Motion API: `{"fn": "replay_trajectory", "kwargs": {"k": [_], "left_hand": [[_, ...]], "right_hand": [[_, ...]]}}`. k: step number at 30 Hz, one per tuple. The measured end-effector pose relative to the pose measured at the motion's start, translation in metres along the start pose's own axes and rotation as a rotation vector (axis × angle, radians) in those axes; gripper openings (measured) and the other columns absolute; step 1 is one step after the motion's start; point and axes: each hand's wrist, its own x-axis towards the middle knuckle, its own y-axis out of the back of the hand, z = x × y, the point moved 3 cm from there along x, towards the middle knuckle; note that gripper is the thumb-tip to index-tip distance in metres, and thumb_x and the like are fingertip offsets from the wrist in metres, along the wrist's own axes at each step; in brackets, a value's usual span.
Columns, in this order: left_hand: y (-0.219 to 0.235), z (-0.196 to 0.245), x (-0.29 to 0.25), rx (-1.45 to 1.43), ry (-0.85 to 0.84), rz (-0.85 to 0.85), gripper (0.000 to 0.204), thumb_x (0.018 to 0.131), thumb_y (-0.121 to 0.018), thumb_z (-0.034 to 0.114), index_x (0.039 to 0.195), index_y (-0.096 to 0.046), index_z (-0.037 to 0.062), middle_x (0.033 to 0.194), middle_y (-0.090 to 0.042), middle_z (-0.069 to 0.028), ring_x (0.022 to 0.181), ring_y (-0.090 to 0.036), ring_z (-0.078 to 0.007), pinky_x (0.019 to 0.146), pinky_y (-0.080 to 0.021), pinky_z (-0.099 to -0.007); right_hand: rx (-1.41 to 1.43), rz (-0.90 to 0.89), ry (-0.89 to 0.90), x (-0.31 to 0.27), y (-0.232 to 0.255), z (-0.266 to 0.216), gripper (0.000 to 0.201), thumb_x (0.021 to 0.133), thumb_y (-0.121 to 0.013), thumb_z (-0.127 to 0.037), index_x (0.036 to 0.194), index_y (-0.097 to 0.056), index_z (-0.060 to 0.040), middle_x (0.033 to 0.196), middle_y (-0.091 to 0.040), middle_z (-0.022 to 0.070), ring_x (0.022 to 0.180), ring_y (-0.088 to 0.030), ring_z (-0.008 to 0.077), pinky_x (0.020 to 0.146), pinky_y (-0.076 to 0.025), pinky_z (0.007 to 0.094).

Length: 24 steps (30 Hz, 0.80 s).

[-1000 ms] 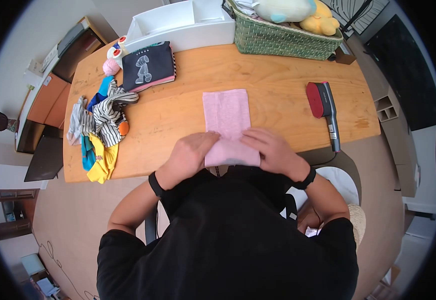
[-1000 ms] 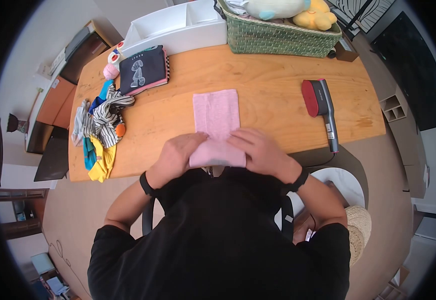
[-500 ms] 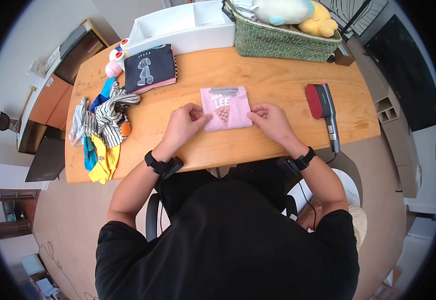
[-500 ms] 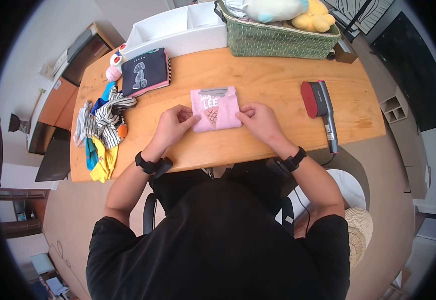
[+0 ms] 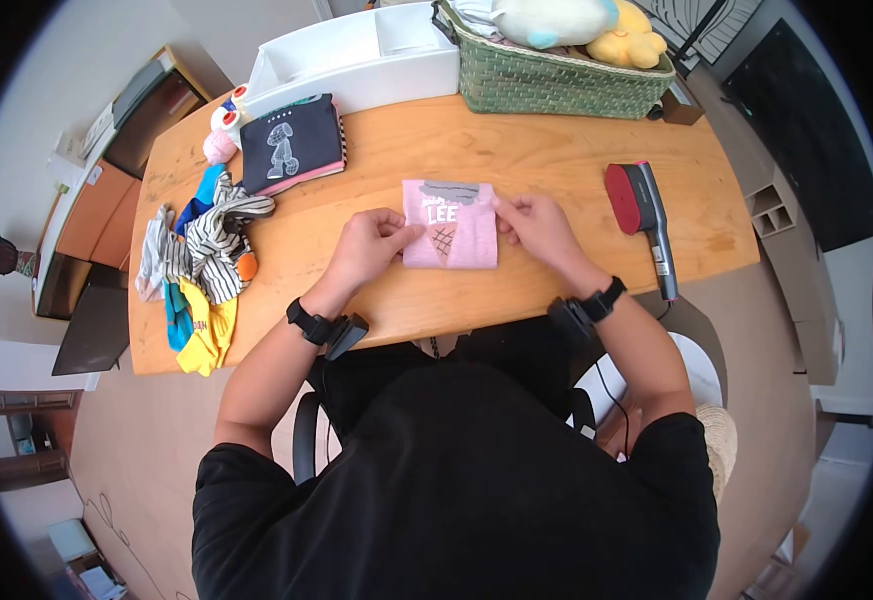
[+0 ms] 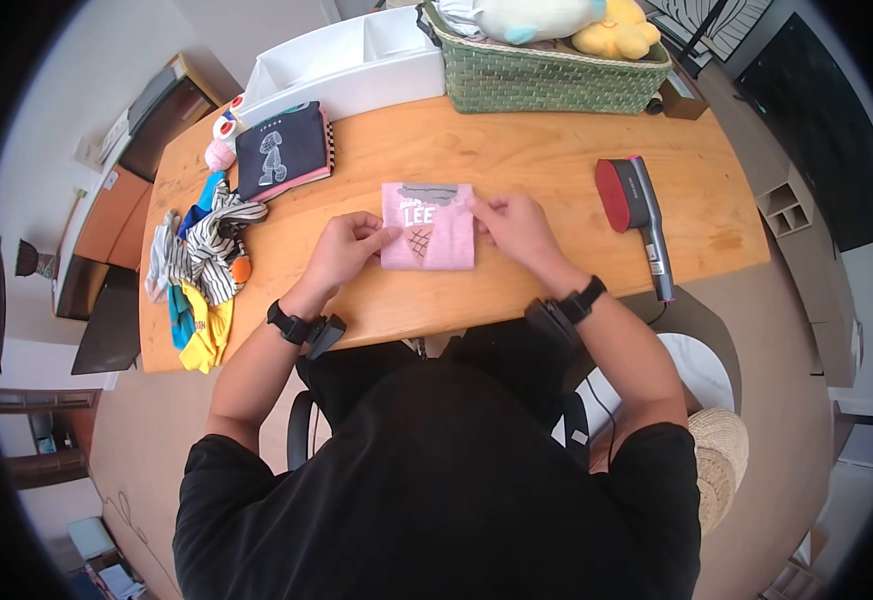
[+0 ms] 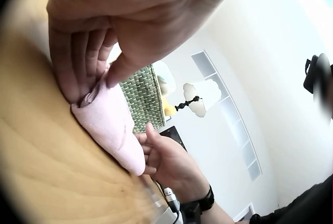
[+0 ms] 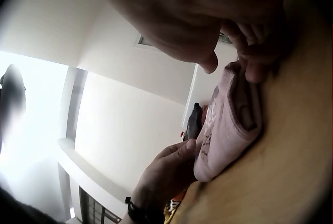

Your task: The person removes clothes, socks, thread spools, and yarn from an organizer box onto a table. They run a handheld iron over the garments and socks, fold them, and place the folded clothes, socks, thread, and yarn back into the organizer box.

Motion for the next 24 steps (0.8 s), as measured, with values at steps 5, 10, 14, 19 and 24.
{"fn": "replay_trajectory", "kwargs": {"k": [5,10,14,19,24], "left_hand": [[-0.001,-0.002,0.005,0.134,-0.052,-0.032,0.024,0.114,-0.079,0.02,0.111,-0.08,-0.0038,0.092,-0.082,-0.0046,0.078,-0.073,-0.0091,0.071,-0.059,-0.0273],[-0.001,-0.006,0.007,0.132,-0.069,-0.002,0.025,0.114,-0.078,0.019,0.111,-0.08,-0.0053,0.091,-0.082,-0.0061,0.078,-0.074,-0.0096,0.07,-0.059,-0.0282],[0.0,0.012,0.008,0.374,-0.071,-0.01,0.031,0.107,-0.085,0.024,0.116,-0.078,-0.0058,0.095,-0.084,-0.0129,0.078,-0.078,-0.0192,0.072,-0.062,-0.0344],[-0.008,0.044,-0.006,0.834,-0.633,0.211,0.091,0.093,-0.095,0.048,0.154,-0.058,-0.0092,0.15,-0.065,-0.0311,0.136,-0.066,-0.0423,0.112,-0.055,-0.0537],[-0.042,0.035,0.009,1.154,-0.74,-0.11,0.143,0.086,-0.083,0.084,0.177,-0.028,-0.0113,0.186,-0.025,-0.0355,0.175,-0.023,-0.0492,0.14,-0.025,-0.0632]], "right_hand": [[0.099,-0.026,-0.029,0.028,-0.004,-0.005,0.037,0.111,-0.079,-0.029,0.096,-0.083,0.0039,0.083,-0.08,0.0065,0.069,-0.071,0.0099,0.066,-0.058,0.0278],[0.089,0.067,-0.022,0.023,0.003,-0.003,0.033,0.108,-0.08,-0.028,0.098,-0.082,0.0035,0.083,-0.08,0.0065,0.068,-0.072,0.0105,0.065,-0.058,0.0285],[0.037,0.065,-0.03,0.025,0.006,0.006,0.035,0.106,-0.082,-0.03,0.094,-0.082,0.0028,0.081,-0.081,0.0085,0.069,-0.074,0.0162,0.067,-0.06,0.0334],[-0.487,0.27,0.45,-0.014,0.003,-0.055,0.052,0.108,-0.081,-0.03,0.14,-0.067,0.0088,0.137,-0.076,0.0244,0.12,-0.076,0.0366,0.102,-0.06,0.0491],[-0.851,0.102,0.704,-0.032,-0.052,-0.038,0.094,0.108,-0.075,-0.051,0.174,-0.04,0.0057,0.178,-0.043,0.0303,0.167,-0.041,0.044,0.132,-0.037,0.059]]}}
